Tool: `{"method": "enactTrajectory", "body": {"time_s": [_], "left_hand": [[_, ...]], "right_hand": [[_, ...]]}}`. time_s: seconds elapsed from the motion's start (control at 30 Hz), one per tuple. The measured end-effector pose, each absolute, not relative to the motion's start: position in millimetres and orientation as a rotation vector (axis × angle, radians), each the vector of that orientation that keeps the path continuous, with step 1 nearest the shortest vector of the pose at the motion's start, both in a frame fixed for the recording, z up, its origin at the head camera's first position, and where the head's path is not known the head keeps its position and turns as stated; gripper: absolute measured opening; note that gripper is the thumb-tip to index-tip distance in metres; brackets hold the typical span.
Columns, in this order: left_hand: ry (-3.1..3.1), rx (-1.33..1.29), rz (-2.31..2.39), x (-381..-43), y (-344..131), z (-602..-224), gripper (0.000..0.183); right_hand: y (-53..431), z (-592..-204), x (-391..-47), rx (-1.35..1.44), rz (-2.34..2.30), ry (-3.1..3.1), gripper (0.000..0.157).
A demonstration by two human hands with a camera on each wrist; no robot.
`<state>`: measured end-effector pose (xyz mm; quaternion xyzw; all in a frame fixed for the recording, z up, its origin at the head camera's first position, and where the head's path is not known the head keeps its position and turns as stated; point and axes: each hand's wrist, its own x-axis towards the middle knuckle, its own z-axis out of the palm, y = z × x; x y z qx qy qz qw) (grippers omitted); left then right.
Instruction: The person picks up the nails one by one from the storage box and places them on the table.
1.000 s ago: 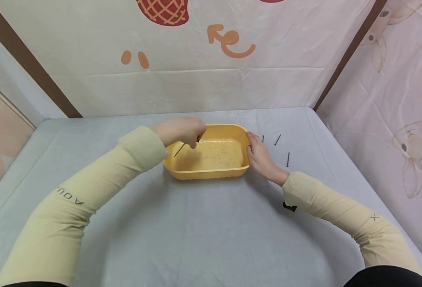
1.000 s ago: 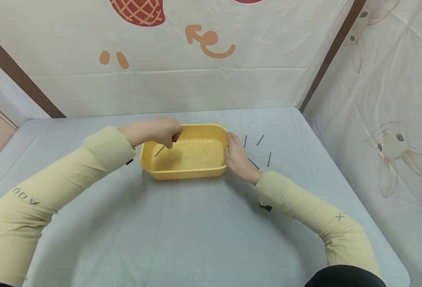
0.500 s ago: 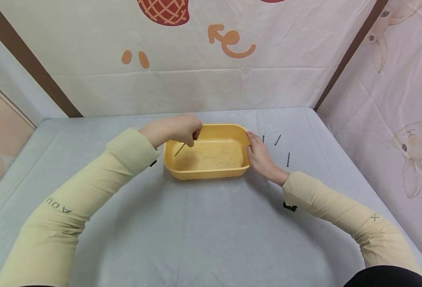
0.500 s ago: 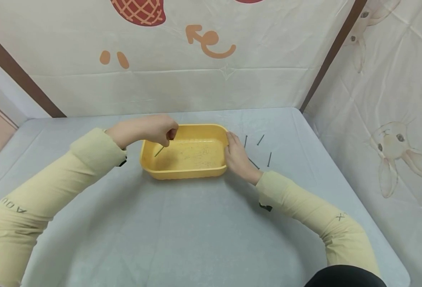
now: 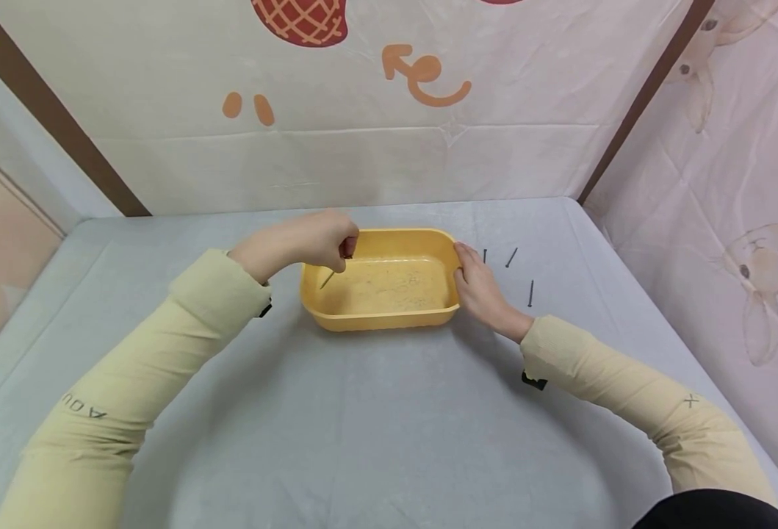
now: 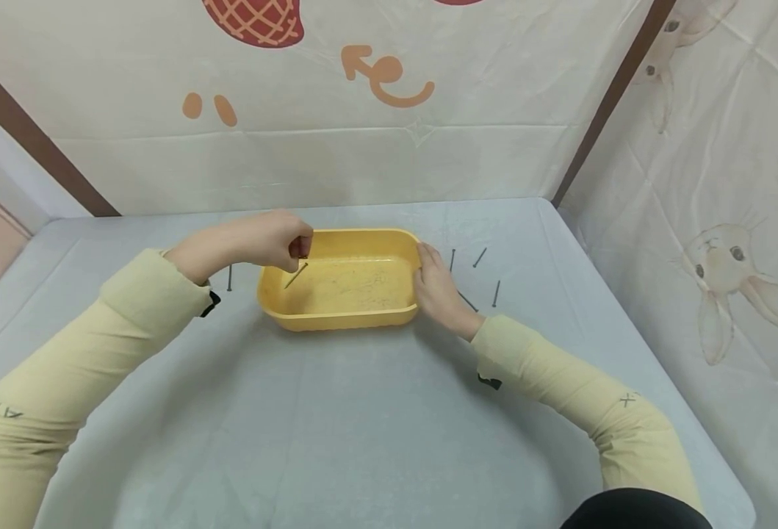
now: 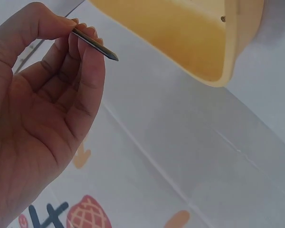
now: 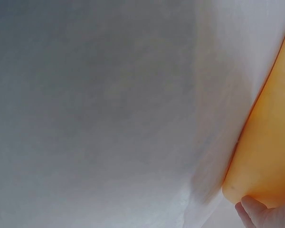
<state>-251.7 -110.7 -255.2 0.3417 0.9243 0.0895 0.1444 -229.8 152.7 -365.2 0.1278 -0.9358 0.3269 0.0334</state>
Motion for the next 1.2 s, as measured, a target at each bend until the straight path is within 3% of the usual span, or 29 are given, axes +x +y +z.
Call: {"method": "enactTrajectory", "body": {"time_s": [1.2], "left_hand": [[2.746, 0.859, 0.494, -229, -172, -272, 0.010]], "right_hand": [[152, -365, -229, 0.388, 0.999, -2.887, 0.046]]}}
